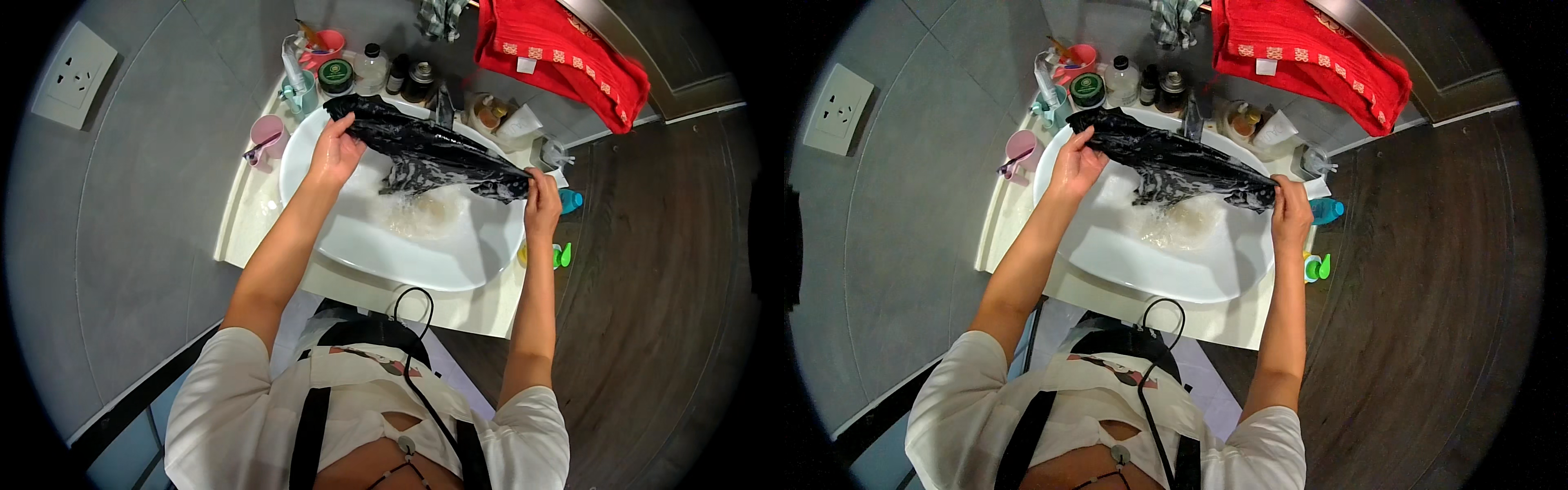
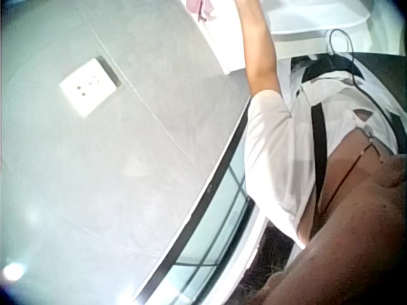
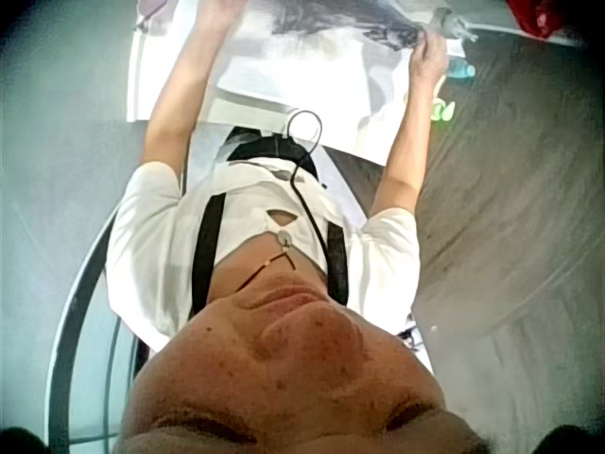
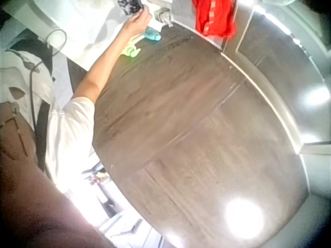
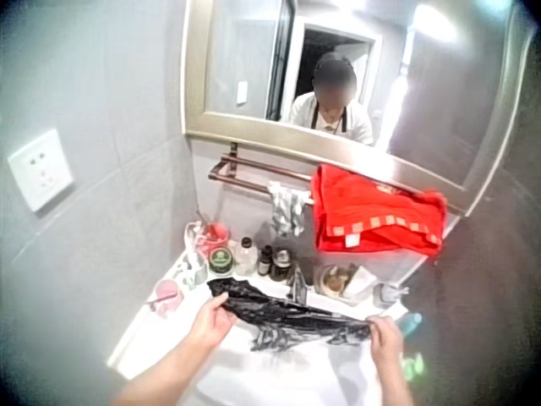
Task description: The person washes a black hairpiece in a sink with soapy water by hand, repeatedly scrubbing and rinsing the item.
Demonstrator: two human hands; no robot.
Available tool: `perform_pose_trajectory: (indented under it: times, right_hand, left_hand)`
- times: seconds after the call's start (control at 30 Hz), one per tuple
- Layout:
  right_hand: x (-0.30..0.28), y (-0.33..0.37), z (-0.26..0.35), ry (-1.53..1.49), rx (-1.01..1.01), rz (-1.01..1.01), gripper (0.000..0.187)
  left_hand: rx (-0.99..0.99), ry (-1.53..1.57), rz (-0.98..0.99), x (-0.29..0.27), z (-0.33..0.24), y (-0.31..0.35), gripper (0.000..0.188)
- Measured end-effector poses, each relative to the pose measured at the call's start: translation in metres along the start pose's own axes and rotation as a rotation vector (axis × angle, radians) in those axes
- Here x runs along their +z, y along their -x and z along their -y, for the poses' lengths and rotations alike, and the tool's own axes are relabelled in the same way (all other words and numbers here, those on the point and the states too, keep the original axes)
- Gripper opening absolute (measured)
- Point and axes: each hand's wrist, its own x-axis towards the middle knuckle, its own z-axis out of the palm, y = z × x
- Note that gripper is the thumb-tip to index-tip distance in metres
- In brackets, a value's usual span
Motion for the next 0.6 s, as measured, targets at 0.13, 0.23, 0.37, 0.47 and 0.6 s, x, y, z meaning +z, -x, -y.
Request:
perform_pose_trajectory:
  times: [0.13, 0.23, 0.37, 0.47, 0.6]
  right_hand:
    - [0.017, 0.042, -0.03, 0.152, -0.092, 0.175, 0.02]
    - [0.04, 0.089, -0.045, 0.137, -0.098, 0.377, 0.019]
    - [0.062, 0.128, -0.045, 0.235, -0.063, 0.704, 0.009]
    - [0.08, 0.132, -0.03, 0.342, -0.039, 1.002, 0.017]
    - [0.121, 0.093, 0.003, 0.176, -0.016, 0.908, 0.023]
  left_hand:
    - [-0.126, -0.107, -0.11, -0.039, 0.015, -0.002, 0.01]
    - [-0.236, -0.322, -0.184, -0.079, 0.028, 0.009, 0.015]
    - [-0.294, -0.619, -0.33, -0.114, 0.041, 0.022, 0.025]
    - [-0.283, -0.942, -0.327, -0.122, 0.043, 0.029, 0.029]
    - [0.017, -1.827, -0.11, -0.158, 0.046, 0.025, 0.033]
